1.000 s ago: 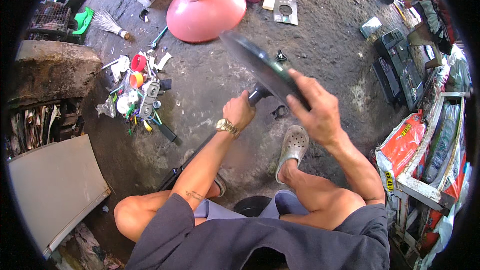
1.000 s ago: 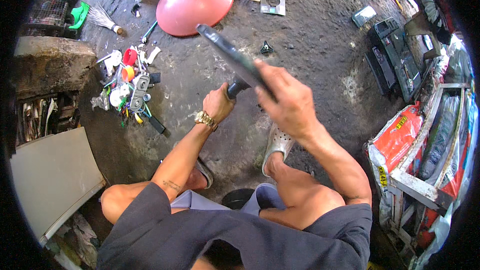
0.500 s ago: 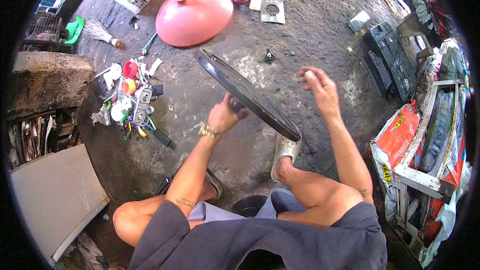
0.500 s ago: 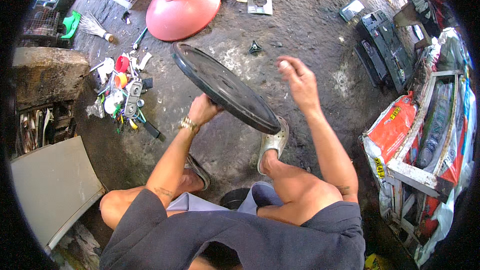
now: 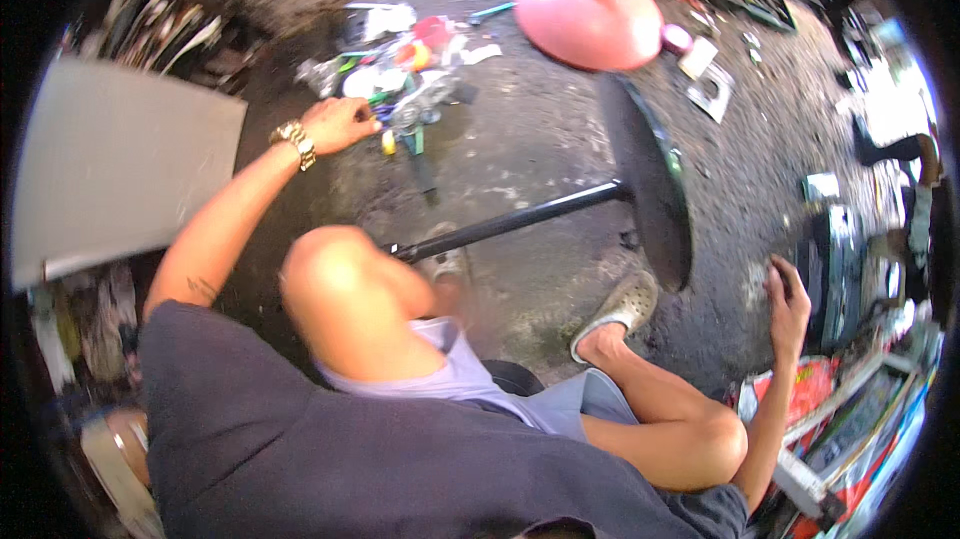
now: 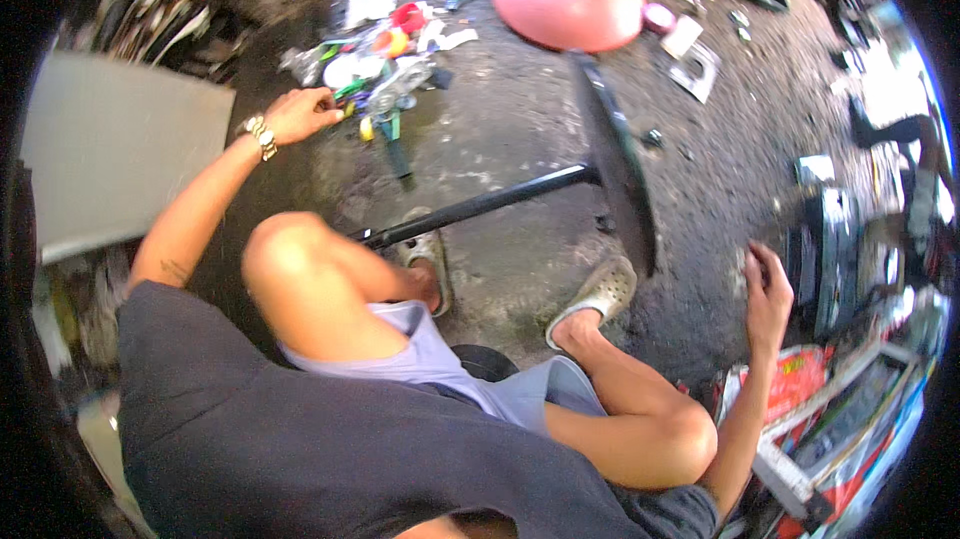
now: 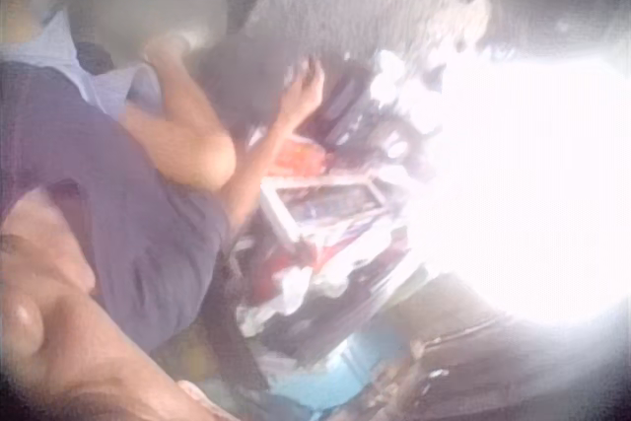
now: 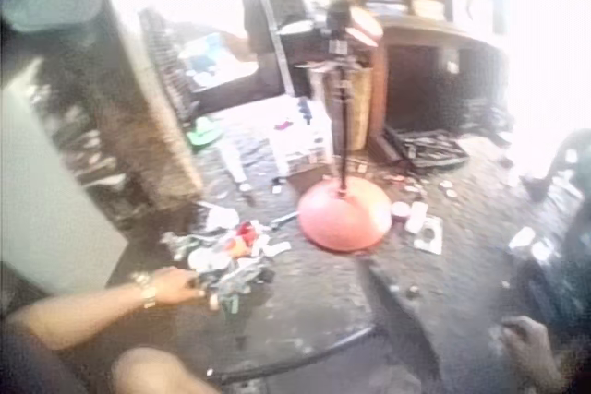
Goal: The person disassembles a standing fan, removes the fan blade and motor housing, and uses a screwdriver to loosen screws on the motor. They handle the fan blade, motor housing, and pole while seated on the floor.
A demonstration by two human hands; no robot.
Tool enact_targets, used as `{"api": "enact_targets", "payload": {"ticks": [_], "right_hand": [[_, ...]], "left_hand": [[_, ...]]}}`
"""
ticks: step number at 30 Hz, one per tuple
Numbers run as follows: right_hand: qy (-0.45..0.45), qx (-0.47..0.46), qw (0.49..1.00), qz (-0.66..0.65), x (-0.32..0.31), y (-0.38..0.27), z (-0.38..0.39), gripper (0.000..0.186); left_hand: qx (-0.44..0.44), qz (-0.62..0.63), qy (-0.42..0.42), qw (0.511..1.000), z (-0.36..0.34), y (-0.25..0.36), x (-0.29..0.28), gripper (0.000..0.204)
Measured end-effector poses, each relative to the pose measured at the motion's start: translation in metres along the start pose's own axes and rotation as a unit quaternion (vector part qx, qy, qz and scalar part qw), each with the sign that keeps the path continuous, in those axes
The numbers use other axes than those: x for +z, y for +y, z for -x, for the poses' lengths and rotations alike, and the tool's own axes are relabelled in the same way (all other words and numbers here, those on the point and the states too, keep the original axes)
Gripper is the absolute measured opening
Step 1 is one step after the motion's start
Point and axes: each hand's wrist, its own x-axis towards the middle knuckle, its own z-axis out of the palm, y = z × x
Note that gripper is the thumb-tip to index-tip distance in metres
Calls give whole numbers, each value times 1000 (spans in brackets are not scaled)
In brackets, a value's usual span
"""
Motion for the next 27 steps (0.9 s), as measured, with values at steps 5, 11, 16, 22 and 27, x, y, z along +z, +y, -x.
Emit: {"api": "enact_targets", "payload": {"ticks": [5,11,16,22,27], "right_hand": [[-167,12,986,-13,5,-77,-10,39],[-136,-57,988,36,89,-83,-26,58],[6,-48,998,45,139,-86,0,68],[142,-19,989,32,174,-80,12,59],[214,-43,975,39,154,-26,-3,52]], "left_hand": [[-231,623,-4,747,142,4,161,40],[-440,874,123,167,157,79,386,95],[-239,925,292,50,130,45,388,85],[-267,903,325,-89,97,9,377,44],[-210,913,345,-55,112,24,322,47]]}}
